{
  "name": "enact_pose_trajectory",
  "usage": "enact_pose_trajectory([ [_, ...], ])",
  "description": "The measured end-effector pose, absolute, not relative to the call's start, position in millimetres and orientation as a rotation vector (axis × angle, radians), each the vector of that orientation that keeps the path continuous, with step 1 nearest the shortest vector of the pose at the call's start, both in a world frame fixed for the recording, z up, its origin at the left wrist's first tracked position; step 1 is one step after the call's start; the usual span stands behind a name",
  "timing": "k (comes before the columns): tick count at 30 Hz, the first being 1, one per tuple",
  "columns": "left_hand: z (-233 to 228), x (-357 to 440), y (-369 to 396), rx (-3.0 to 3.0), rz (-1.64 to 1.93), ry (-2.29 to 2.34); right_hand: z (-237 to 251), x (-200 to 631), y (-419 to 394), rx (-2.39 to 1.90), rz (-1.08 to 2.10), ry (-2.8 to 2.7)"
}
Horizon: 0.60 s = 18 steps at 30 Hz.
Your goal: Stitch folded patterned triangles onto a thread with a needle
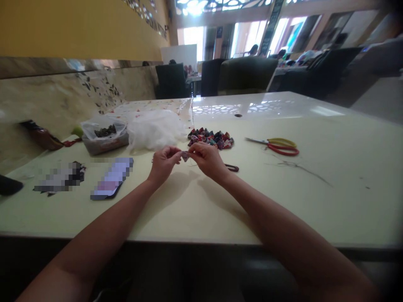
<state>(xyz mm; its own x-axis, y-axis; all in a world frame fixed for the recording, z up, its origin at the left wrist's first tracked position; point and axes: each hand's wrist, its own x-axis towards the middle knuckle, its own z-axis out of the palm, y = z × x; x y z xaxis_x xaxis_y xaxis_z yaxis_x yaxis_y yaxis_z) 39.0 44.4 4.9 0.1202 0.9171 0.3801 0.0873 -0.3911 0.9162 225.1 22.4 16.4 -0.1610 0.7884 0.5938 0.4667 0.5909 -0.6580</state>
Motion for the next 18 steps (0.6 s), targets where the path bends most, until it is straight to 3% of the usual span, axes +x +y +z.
enact_pose_trajectory([
  [18,6.9,38.5,43.4,1.637,1.377,0.983,15.2,226.6,24.5,-1.014,0.394,-1.817],
])
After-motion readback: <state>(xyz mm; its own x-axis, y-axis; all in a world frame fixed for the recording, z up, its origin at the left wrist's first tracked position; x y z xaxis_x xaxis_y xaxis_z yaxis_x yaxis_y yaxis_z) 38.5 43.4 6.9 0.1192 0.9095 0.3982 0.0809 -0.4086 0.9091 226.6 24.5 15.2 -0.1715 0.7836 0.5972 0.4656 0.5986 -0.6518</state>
